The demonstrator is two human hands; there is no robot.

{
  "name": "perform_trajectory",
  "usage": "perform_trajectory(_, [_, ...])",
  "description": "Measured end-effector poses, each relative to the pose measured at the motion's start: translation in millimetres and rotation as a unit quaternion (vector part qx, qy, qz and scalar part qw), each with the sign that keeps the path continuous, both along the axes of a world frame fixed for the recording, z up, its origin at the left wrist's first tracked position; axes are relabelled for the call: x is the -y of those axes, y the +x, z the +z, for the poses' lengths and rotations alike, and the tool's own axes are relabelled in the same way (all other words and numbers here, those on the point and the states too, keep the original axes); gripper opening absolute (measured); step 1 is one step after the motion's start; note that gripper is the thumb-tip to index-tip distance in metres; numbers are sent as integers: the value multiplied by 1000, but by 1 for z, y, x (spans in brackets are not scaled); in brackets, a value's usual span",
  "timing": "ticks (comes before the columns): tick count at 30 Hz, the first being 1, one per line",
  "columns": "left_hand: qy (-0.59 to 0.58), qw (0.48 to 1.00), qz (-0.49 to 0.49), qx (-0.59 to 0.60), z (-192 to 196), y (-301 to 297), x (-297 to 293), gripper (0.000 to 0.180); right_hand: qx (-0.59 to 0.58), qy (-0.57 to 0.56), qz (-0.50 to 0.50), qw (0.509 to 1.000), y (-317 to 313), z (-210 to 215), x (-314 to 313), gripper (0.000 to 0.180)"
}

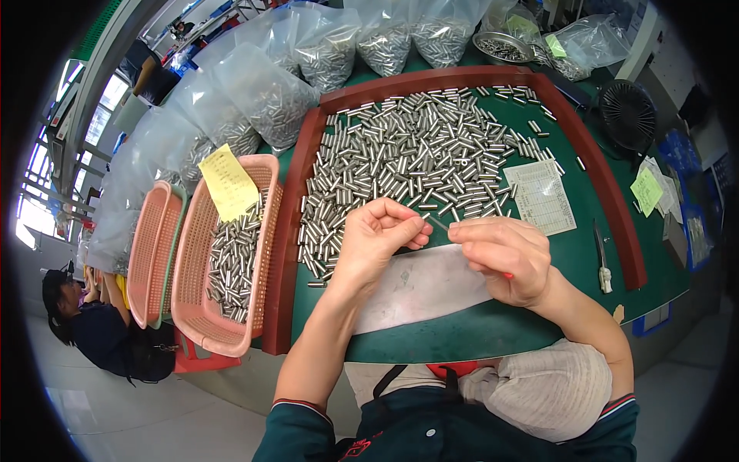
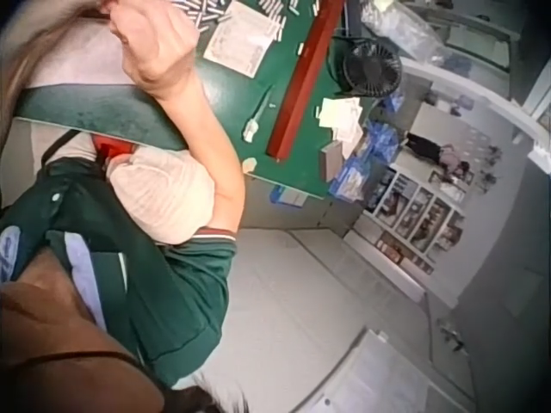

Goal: The person is inspecting and sorting small metal cylindrical parts using a fine probing tool.

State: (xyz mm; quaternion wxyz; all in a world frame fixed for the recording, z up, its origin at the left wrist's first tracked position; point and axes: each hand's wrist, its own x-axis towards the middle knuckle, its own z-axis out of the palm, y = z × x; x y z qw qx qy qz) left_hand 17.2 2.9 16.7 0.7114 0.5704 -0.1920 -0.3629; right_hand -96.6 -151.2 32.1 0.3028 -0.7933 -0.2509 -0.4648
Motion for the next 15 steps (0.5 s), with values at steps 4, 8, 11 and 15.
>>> perform_trajectory(4, [-28, 999, 28, -29, -3, 0, 2, 6, -19, -1, -2, 1000, 1, 0, 4, 16])
perform_trajectory(8, [-22, 998, 51, 16, -3, -4, 5, 5, -12, -31, -22, 999, -6, 3, 0, 22])
perform_trajectory(11, [-11, 999, 44, 13, -2, -5, 5, 5, -7, -43, -24, 999, -9, 4, 1, 24])
perform_trajectory(15, [-7, 999, 51, 17, -4, -3, 5, 6, 11, -57, -37, 998, -6, 10, -2, 23])
